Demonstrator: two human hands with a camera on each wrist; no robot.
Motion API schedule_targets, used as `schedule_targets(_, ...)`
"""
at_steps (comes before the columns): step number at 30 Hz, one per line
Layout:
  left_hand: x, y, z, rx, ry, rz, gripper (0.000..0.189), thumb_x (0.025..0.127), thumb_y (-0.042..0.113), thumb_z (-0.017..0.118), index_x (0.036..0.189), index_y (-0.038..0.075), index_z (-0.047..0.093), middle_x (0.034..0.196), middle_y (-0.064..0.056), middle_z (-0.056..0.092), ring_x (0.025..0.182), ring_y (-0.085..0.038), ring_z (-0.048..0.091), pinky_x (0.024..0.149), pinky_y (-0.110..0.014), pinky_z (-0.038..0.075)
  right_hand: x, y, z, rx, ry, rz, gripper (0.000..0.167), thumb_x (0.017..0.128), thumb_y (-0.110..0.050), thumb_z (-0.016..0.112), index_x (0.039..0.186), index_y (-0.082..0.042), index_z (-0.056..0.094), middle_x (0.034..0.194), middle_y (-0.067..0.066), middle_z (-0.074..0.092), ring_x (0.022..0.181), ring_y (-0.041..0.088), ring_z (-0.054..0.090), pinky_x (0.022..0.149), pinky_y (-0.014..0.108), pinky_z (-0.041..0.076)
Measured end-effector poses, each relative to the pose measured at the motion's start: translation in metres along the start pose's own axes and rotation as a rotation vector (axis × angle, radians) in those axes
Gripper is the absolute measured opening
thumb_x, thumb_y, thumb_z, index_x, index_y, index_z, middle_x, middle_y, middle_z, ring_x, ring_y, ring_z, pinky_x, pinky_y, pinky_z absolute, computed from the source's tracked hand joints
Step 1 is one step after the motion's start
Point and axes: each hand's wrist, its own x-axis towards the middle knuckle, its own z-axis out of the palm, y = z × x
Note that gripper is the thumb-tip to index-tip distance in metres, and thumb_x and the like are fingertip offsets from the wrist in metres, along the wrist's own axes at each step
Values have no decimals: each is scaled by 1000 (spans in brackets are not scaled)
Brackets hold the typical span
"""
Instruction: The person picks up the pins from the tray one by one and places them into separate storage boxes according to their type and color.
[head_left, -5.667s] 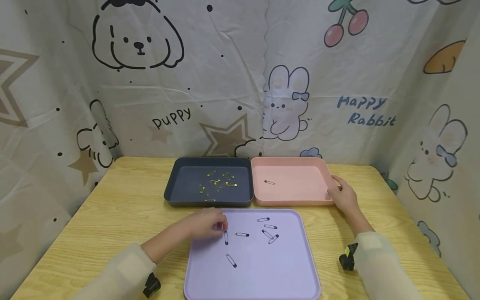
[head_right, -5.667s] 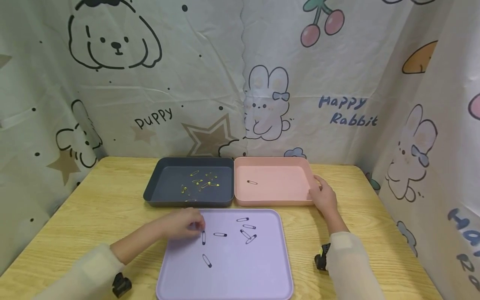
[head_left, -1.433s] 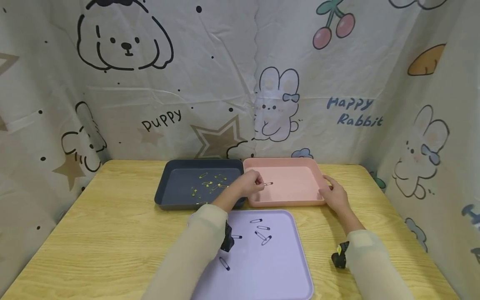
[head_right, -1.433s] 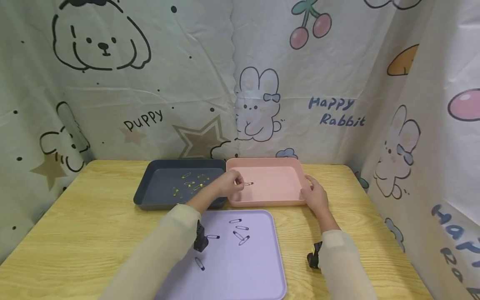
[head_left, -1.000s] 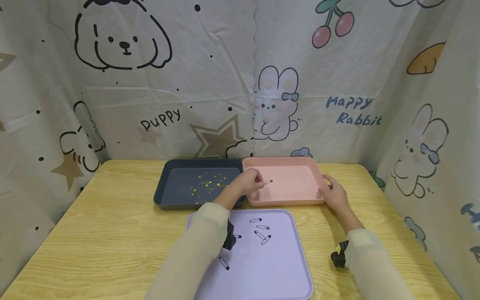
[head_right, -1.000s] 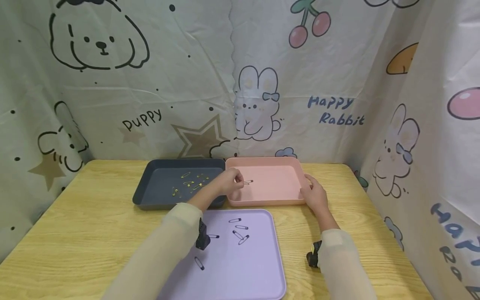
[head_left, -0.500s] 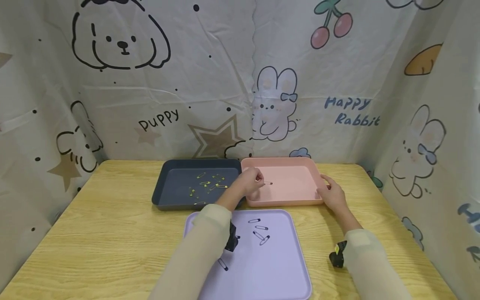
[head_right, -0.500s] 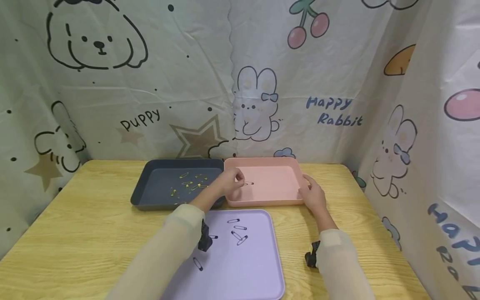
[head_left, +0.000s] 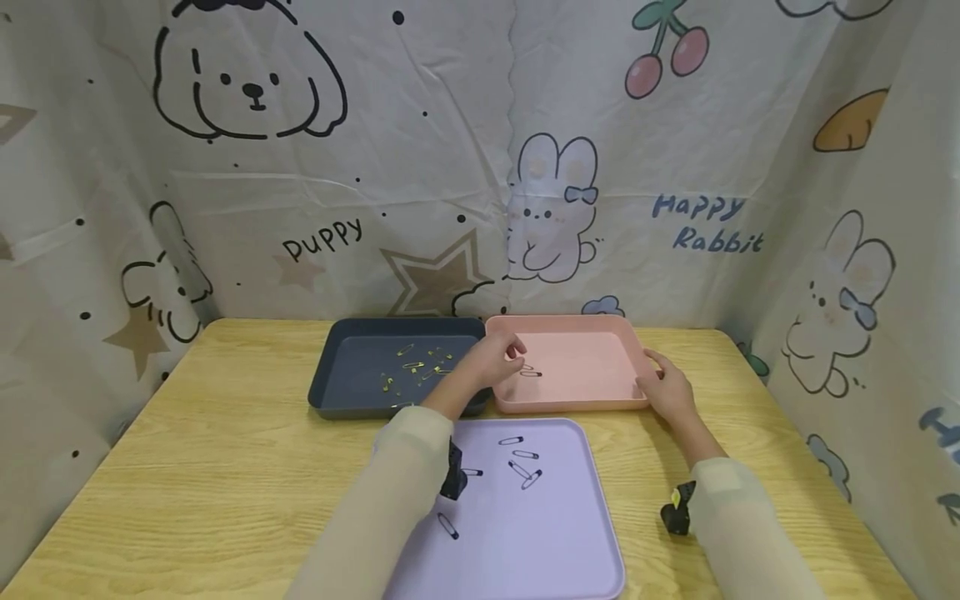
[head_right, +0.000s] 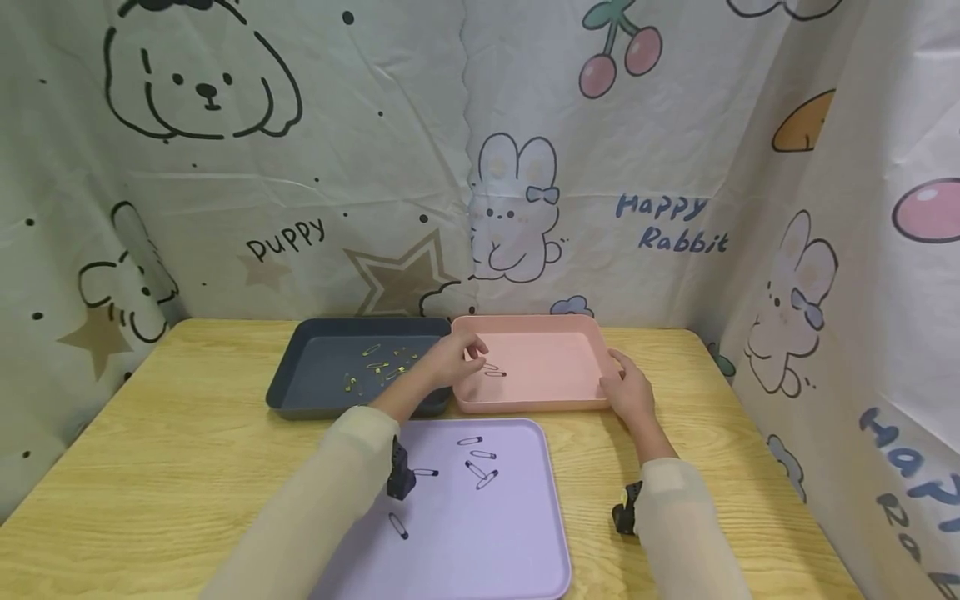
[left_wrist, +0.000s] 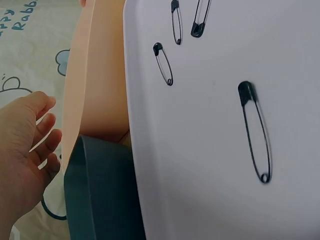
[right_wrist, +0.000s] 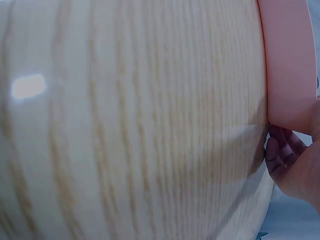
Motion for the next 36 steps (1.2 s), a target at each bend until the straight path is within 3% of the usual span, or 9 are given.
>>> schedule_targets(10,-18,-1,-11,39,-39,12,17,89,17,61,102,7,65,95,-7,60,86,-18,54,80,-32,45,-1,0,0,-20,12,-21,56,93,-16,47,146,-8,29,131,32,43,116,40,44,98,52,38)
schedule_targets(20,-33,-19,-19,45,-28,49,14,87,16,63,97,7,66,84,-3,59,80,-14,52,75,-27,43,-1,0,1,-15,6,-6,57,94,-18,47,147,-8,27,134,32,41,119,42,43,99,53,38)
schedule_targets(36,-78,-39,-33,104,-84,91,12,87,19,64,95,11,66,90,-1,60,83,-14,55,77,-29,46,-4,-4,0,-27,-15,2,58,95,-19,46,148,-7,24,137,33,37,123,44,39,102,55,34)
